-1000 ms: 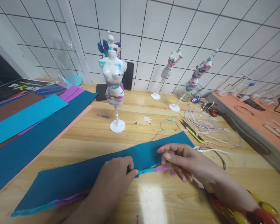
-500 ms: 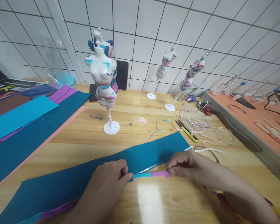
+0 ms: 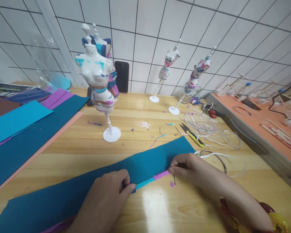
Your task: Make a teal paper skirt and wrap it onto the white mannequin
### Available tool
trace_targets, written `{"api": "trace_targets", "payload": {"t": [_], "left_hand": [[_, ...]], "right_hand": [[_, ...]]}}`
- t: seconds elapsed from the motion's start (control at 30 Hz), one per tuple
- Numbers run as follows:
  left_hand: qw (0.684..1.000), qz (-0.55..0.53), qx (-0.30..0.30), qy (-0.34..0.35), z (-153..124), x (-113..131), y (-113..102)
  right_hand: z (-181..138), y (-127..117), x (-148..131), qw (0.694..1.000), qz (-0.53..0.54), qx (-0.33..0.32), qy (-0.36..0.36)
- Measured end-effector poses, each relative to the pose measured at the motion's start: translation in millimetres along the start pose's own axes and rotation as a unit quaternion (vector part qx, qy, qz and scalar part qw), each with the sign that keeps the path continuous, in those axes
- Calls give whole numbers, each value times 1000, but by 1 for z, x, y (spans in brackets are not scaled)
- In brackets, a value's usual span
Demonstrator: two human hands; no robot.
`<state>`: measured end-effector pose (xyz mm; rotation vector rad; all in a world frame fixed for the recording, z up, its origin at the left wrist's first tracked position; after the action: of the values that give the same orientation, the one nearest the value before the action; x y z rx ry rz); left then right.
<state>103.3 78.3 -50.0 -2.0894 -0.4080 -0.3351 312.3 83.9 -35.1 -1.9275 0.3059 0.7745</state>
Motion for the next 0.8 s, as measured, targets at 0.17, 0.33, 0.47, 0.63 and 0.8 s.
{"api": "trace_targets", "payload": {"t": [0.17,0.33,0.47,0.63,0.8], "left_hand": [[1000,-4,0,10,1,1,2],[1000,5,-7,6,0,1,2],[1000,11,-12,-4,0,-1,3],[1000,8,-5,3,0,-1,3],[1000,6,-3,-1,0,-1,4]], "right_hand": [[2,0,0,999,-33,-2,15],[3,0,-2,999,-34,-7,14],[3,0,-2,999,-36,-3,14],[4,-1,0,999,-38,11,13],[4,-1,0,999,-35,15,14]]}}
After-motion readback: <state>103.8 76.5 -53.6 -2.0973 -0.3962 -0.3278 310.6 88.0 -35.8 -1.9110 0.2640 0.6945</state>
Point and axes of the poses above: each hand's wrist, its own z-axis towards the middle knuckle, its own y-axis out of the palm, x = y × z, the point moved 9 cm from there along z, towards the middle knuckle, and after that the axes turned 11 degrees about -y, right-handed, at the moved point
